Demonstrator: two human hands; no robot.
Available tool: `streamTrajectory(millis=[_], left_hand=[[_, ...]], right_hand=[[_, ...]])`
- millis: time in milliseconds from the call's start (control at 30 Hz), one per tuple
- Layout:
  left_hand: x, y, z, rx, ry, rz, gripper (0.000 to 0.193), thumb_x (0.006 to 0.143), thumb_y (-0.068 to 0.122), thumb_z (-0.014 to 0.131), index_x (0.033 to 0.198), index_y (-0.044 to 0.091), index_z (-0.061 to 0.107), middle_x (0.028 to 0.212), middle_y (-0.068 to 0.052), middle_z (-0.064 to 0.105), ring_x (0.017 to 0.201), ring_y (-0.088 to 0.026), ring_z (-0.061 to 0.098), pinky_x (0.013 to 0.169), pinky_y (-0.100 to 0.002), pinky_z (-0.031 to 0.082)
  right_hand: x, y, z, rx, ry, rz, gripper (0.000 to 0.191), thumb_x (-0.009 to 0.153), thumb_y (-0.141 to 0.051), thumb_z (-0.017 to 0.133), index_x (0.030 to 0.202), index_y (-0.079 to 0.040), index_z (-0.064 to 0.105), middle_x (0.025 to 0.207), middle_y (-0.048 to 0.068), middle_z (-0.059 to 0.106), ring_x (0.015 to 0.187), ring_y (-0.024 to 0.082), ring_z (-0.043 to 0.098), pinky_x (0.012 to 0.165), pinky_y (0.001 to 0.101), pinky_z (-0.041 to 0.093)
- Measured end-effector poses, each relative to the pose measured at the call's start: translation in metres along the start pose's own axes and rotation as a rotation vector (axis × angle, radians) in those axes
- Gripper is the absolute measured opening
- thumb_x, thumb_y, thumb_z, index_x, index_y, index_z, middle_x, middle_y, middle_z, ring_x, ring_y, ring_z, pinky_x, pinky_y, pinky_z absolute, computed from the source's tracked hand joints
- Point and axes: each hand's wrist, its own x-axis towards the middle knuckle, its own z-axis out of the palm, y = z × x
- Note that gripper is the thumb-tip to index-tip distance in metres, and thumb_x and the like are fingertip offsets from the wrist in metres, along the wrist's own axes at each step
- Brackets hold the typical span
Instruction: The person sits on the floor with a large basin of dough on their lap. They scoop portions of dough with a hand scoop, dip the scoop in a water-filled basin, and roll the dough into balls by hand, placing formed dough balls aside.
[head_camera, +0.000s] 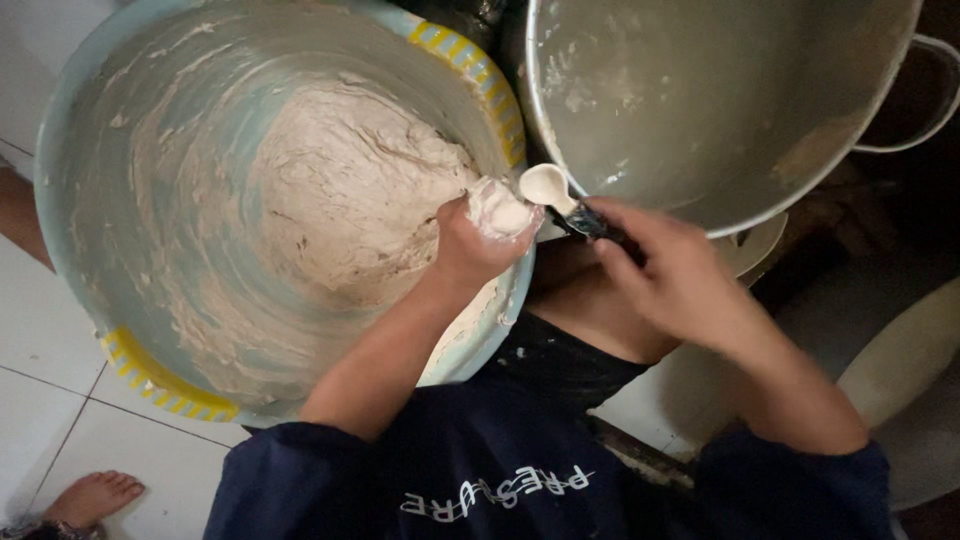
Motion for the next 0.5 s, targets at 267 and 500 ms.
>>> streamTrajectory(millis=[267, 500], left_hand=[[-0.011, -0.032, 0.015, 0.29, -0.18, -0.324, 0.038, 0.067, 0.026, 0.085, 0.097, 0.006, 0.073, 0.093, -0.019, 0.072, 0.091, -0.041, 0.07, 0.084, -0.048, 0.056], [-0.016, -0.048, 0.011, 0.31, 0.012, -0.298, 0.034, 0.083, 0.025, 0.079, 0.111, 0.008, 0.072, 0.115, -0.022, 0.071, 0.108, -0.043, 0.064, 0.096, -0.05, 0.051]], right_hand=[[0.009, -0.007, 0.003, 0.26, -0.212, 0.104, 0.042, 0.096, -0.015, 0.061, 0.138, -0.013, 0.061, 0.096, 0.005, 0.079, 0.078, 0.014, 0.07, 0.072, 0.0314, 0.057], [0.016, 0.016, -0.023, -0.004, 0.1, -0.029, 0.045, 0.097, -0.012, 0.064, 0.142, -0.009, 0.061, 0.101, 0.015, 0.074, 0.087, 0.024, 0.072, 0.078, 0.0381, 0.057]])
